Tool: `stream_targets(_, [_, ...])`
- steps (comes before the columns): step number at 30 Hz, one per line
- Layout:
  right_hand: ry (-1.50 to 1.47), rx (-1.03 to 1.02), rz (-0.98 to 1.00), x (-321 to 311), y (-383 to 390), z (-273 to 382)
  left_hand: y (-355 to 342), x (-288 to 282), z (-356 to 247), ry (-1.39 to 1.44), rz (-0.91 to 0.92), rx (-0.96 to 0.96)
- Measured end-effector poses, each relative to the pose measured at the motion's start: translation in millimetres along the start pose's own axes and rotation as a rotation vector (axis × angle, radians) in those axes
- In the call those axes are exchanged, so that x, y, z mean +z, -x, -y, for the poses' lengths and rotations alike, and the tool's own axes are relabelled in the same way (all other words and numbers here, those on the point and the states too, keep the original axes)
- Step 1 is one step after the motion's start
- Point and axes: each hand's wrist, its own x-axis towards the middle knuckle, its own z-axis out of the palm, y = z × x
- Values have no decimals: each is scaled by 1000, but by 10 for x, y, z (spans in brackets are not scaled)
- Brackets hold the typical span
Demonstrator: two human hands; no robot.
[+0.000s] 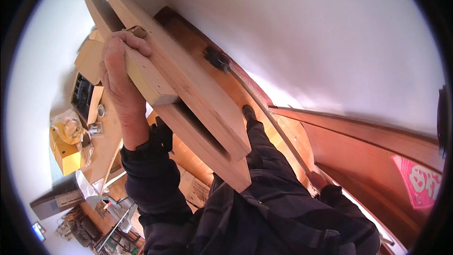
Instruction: The person sands a wooden board using a long-handled sanding tool. They hold the board with one hand and move the tool back and forth along the surface, then flip the board to sand the other side.
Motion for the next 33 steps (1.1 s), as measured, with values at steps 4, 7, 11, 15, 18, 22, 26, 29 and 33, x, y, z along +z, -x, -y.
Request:
stream_targets(4, [400, -25, 62, 351, 935, -441, -19, 17, 28, 16, -14, 14])
stream_targets(7, [-50, 138, -48, 259, 1431, -373, -28, 31, 16, 83, -23, -68])
stream_targets(11, [-6, 410, 136, -1, 910, -86, -2, 37, 11, 67, -48, -62])
stream_targets(15, [51, 50, -201, -195, -819, 457, 3, 8, 14, 53, -44, -87])
stream_targets(18, [-257, 153, -91, -450, -1892, 996, -11, 2, 6, 62, -45, -114])
stream_targets(22, [102, -20, -97, -653, -2037, 1239, -30, 13, -37, 74, -23, -78])
stream_targets(26, [-3, -7, -197, -732, -1220, 951, -13, 24, -32, 61, -71, -92])
stream_targets(29, [-144, -74, -221, -828, -992, 1018, -22, 16, -24, 69, -56, -108])
stream_targets(33, [-147, -169, -299, -978, -1199, 1483, -50, 13, -27, 40, -40, -71])
